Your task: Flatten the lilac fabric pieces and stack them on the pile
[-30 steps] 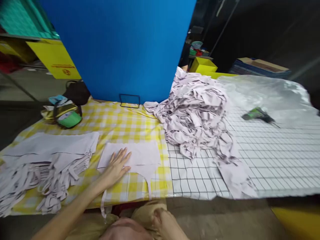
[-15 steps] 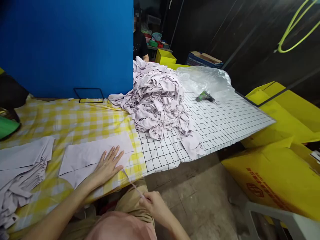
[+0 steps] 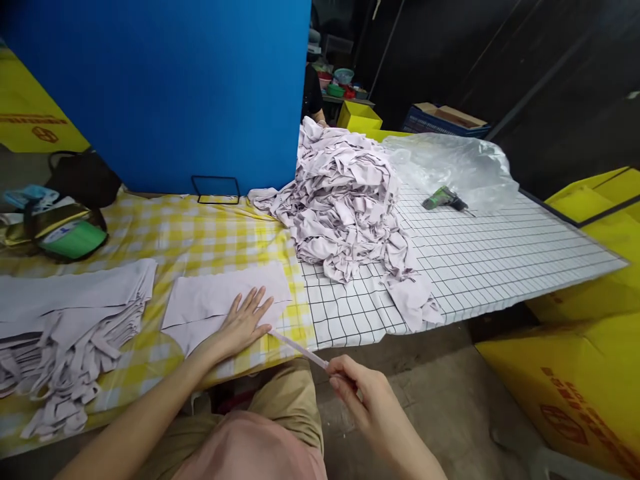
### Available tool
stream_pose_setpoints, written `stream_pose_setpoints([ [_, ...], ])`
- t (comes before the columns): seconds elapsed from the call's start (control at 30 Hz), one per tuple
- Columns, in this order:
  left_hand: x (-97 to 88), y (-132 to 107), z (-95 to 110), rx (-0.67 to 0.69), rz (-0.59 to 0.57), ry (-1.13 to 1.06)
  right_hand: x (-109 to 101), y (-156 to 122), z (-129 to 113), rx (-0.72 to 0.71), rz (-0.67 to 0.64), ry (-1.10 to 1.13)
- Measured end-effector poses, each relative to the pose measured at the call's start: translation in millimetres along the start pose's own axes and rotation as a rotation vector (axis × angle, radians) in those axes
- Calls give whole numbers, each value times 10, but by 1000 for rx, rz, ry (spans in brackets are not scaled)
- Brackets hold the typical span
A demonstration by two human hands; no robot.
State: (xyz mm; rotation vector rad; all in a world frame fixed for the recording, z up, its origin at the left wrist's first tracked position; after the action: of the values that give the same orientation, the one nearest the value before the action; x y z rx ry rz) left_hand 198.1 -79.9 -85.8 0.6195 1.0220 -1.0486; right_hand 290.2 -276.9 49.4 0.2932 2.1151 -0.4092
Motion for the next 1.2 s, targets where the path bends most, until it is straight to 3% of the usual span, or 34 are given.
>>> stream_pose_setpoints([
  [0.17, 6, -3, -2, 9, 11, -31, -292, 72, -26, -164, 345, -232],
  [0.23, 4, -6, 4, 12, 22, -35, -366, 82, -21, -153, 395, -273],
  [0.3, 1, -9, 10, 17, 30, -37, -400, 117, 47, -32, 369, -209],
  [0.4, -12, -19, 11, 19, 29, -43, -310, 175, 174, 178, 233, 118],
  [0.53, -93, -66, 98, 51, 32, -92, -72, 253, 170, 256, 21, 539],
  [0.6, -149, -105, 237, 94, 11, -173, -37, 285, 142, 241, -8, 607],
  [0.7, -277, -182, 603, 225, -20, -380, -16, 333, 74, 201, -34, 617],
  [0.83, -512, -257, 1040, 306, 18, -737, 41, 420, -57, 160, -84, 569],
  [1.0, -639, -240, 1112, 149, 117, -1078, 107, 618, -197, 114, -75, 482],
  [1.1, -589, -224, 995, 1, 132, -1245, 183, 734, -204, 96, -58, 451],
  [1.2, -480, -222, 883, -136, 92, -1457, 214, 801, -126, 77, 69, 312],
])
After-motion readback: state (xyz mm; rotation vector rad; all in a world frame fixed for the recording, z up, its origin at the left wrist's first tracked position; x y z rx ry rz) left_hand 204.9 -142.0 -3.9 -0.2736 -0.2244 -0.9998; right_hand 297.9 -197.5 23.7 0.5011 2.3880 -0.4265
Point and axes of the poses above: each hand's wrist, its own y-axis towards the middle knuckle, its own x-axis out of the palm, z = x × y, the point moved 8 cm from there along y, towards the middle knuckle, and after that the axes turned 11 degrees about -y, right-handed, at the moved point
